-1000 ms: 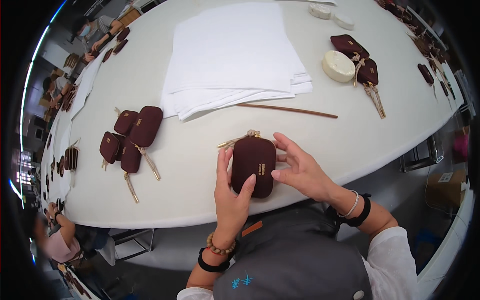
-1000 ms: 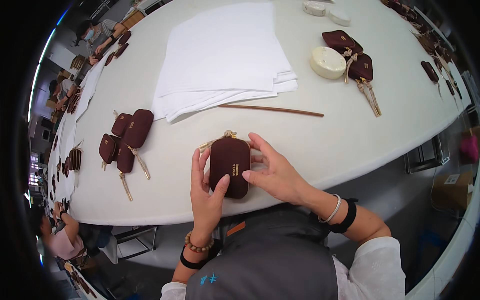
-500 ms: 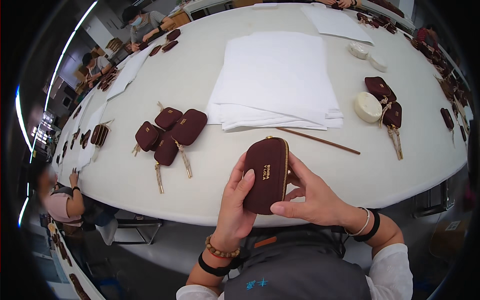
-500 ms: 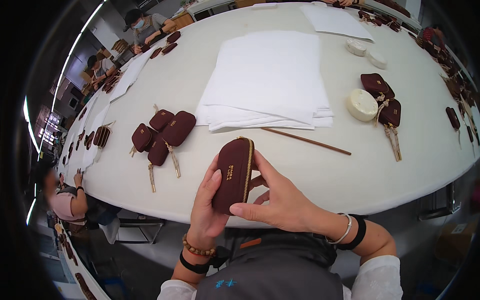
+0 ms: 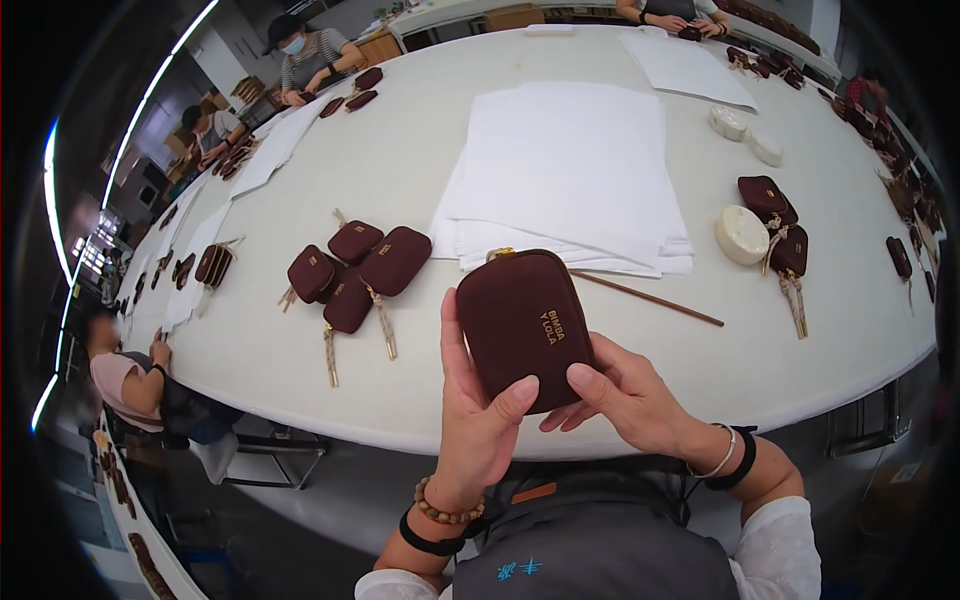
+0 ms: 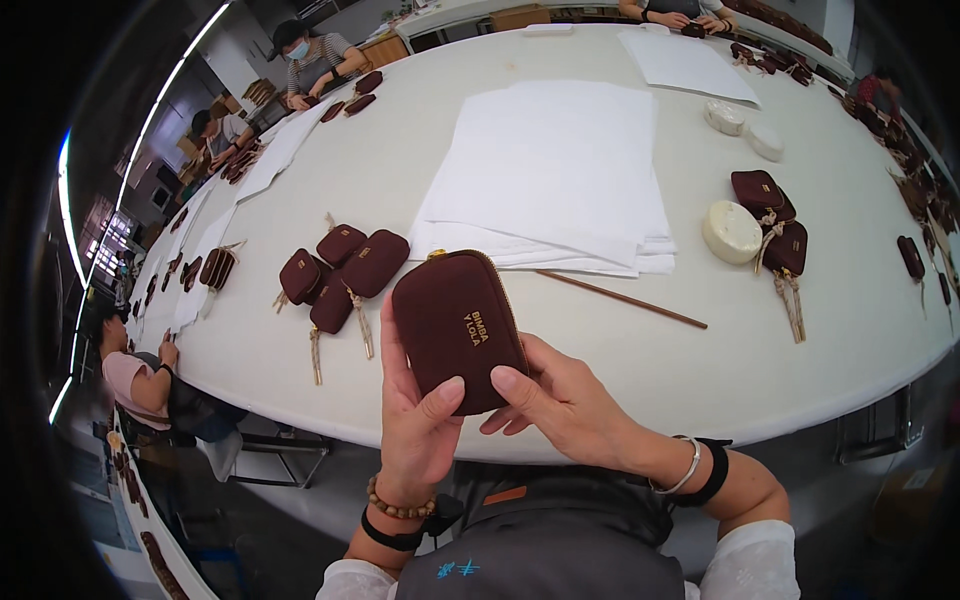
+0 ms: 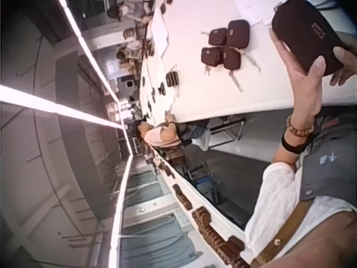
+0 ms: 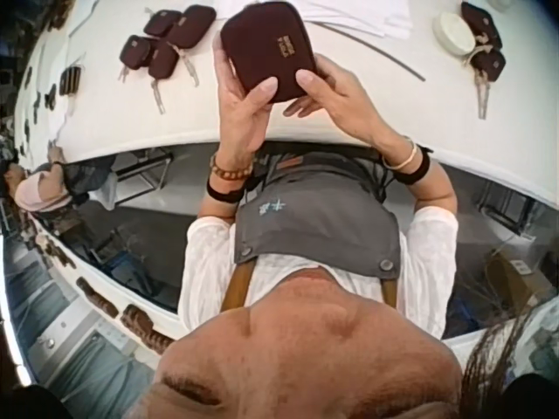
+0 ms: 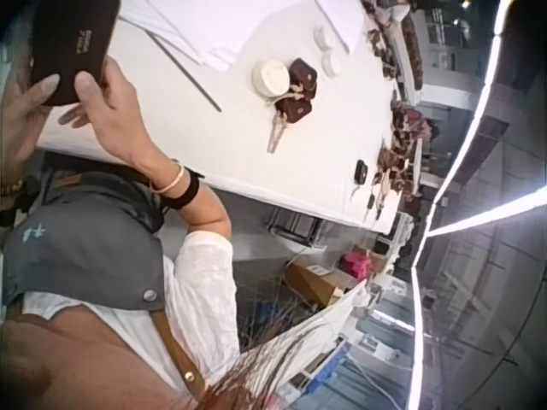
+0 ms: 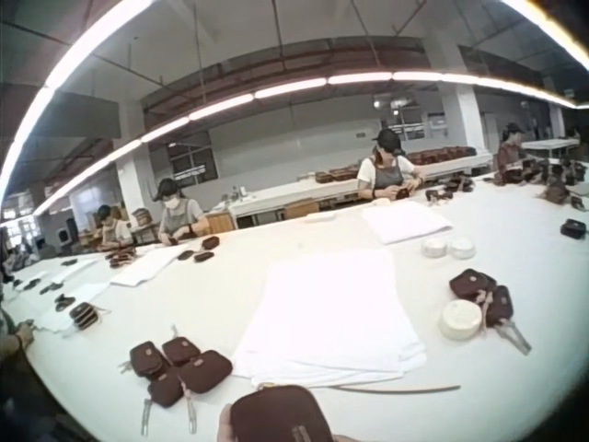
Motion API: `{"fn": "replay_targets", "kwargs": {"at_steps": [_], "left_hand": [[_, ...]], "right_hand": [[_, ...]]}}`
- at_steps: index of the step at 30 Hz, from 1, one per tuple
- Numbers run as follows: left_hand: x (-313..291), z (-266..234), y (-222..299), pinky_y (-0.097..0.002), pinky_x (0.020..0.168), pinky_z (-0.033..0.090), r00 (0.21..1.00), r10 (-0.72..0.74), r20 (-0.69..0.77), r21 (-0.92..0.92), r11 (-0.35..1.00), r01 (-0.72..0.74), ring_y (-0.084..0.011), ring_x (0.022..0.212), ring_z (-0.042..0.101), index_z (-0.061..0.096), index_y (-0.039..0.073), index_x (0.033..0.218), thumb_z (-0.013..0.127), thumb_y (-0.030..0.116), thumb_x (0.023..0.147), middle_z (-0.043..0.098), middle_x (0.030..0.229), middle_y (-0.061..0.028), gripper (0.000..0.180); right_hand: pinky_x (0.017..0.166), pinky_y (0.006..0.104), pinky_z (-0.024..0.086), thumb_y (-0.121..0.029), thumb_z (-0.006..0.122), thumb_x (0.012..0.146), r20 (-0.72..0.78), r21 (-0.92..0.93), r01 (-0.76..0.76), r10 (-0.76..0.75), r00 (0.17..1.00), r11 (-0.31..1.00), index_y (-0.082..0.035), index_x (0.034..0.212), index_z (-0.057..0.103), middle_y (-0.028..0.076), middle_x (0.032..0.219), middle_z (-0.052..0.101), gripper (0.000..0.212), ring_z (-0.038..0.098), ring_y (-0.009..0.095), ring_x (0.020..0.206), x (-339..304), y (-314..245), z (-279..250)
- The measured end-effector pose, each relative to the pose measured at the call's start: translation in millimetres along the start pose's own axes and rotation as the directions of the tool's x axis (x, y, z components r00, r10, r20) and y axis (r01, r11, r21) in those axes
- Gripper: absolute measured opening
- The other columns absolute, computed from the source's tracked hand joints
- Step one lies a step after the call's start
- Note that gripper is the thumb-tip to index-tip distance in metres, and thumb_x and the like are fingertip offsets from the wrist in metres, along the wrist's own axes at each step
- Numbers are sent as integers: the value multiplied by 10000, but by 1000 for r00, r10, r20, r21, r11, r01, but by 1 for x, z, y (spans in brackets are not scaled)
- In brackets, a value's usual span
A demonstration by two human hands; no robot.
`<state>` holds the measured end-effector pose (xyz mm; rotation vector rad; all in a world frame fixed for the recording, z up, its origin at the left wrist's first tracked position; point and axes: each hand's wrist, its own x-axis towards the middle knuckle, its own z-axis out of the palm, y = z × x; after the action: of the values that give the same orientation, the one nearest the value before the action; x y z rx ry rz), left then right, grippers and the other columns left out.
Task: The person repeatedly stuffs white tissue paper into small maroon pouches. They use a thin wooden stick to push the paper deep into the pouches and then zip them closed. The person handles the pouches one at a time, repeating the process of opening, stuffing, and closing.
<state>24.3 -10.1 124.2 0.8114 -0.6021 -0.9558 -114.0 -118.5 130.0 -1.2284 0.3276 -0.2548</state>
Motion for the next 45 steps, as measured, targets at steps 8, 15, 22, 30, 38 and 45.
{"fn": "replay_targets", "kwargs": {"at_steps": [8, 15, 22, 30, 38, 45], "left_hand": [[-1, 3, 1, -415, 1077, 385, 991, 113, 72, 174, 977, -124, -244, 1346, 374, -27, 191, 1532, 709, 4, 788, 292, 1488, -104, 1063], [-2, -4, -1, -396, 1102, 332, 948, 181, 263, 341, 902, -266, -237, 1365, 358, -43, 130, 1535, 594, 230, 931, 230, 1545, -130, 883], [-1, 2, -9, -394, 1119, 291, 978, 134, 158, 199, 966, -165, -232, 1383, 341, -3, 96, 1535, 418, 203, 1005, 236, 1550, -140, 686], [6, -2, -10, -421, 1097, 328, 981, 52, 188, 169, 982, -84, -274, 1390, 319, 11, 119, 1538, 622, 156, 902, 158, 1568, -138, 883], [12, -5, -22, -481, 1109, 303, 983, -20, 181, 225, 974, -22, -338, 1408, 271, 35, 121, 1536, 735, 98, 825, 62, 1584, -118, 998], [13, -3, -22, -457, 1098, 329, 986, -41, 163, 200, 980, 8, -294, 1383, 314, 63, 101, 1533, 696, 56, 844, 144, 1560, -111, 937]], "right_hand": [[723, 301, 576, -373, 422, 1020, -22, -3, 60, -60, 998, 998, 38, 1245, 436, 154, 1094, 610, 469, 701, 231, 849, -3, 8, -1], [675, 310, 573, -518, 255, 1019, 43, 125, -59, 54, 998, 990, 15, 1152, 521, 145, 889, 645, 610, 685, 218, 739, 0, 14, -10], [591, 304, 556, -576, 186, 1003, 54, 226, -126, 117, 992, 966, 4, 1011, 571, 107, 746, 610, 696, 630, 189, 628, 5, 22, -11], [522, 320, 505, -560, 184, 1011, 29, 373, -201, 206, 978, 906, -37, 1027, 545, 105, 680, 584, 635, 565, 189, 529, 5, 23, -14], [446, 304, 437, -567, 216, 1009, -11, 505, -291, 343, 939, 812, -113, 893, 493, 41, 537, 486, 544, 420, 141, 372, 5, 21, -16], [450, 279, 431, -571, 238, 1006, -57, 435, -276, 332, 941, 857, -85, 952, 530, 28, 535, 470, 570, 410, 119, 383, 7, 23, -16]]}}
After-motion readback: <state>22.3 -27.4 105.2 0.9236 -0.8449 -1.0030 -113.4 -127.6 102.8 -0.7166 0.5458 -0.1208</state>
